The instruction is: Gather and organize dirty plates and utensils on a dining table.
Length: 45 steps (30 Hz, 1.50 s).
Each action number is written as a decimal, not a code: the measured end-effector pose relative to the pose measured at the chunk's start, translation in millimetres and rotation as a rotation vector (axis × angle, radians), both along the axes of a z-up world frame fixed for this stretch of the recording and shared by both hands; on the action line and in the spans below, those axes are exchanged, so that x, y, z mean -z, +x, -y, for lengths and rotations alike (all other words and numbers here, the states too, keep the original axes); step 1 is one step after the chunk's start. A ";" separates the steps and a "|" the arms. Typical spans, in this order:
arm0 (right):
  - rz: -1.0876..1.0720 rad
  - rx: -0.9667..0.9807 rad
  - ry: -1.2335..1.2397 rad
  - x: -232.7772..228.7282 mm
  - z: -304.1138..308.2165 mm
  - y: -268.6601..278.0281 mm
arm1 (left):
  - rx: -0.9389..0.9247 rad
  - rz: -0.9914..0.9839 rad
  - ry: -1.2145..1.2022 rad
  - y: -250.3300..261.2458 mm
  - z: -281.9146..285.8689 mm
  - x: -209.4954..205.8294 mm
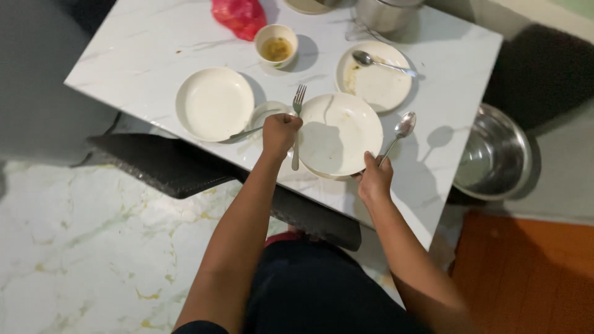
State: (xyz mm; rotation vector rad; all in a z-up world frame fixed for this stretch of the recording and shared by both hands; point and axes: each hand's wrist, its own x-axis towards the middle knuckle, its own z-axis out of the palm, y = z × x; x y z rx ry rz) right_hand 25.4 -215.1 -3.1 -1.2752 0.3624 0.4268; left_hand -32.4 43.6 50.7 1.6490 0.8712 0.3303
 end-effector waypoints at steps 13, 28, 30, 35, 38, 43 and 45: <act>0.022 -0.266 -0.086 -24.0 -139.3 -7.1 | -0.275 0.000 -0.039 -68.2 -106.9 -23.6; 0.086 -0.487 -0.336 0.5 -321.2 13.8 | -0.331 -0.127 -0.033 -100.6 -266.6 49.7; 0.116 -0.525 -0.346 14.7 -327.9 18.1 | -0.322 -0.113 0.000 -99.9 -273.9 58.3; 0.063 -0.572 -0.445 -1.1 -340.1 12.3 | -0.335 -0.107 -0.065 -98.8 -281.5 62.8; 0.131 -0.608 -0.586 15.0 -339.8 20.8 | -0.322 -0.134 -0.054 -100.0 -284.6 67.2; 0.382 -0.700 -0.899 -1.0 -342.5 22.2 | -0.329 -0.138 -0.043 -101.4 -285.3 71.1; 0.532 -0.815 -1.136 0.0 -343.2 21.4 | -0.341 -0.086 -0.086 -105.8 -285.1 67.6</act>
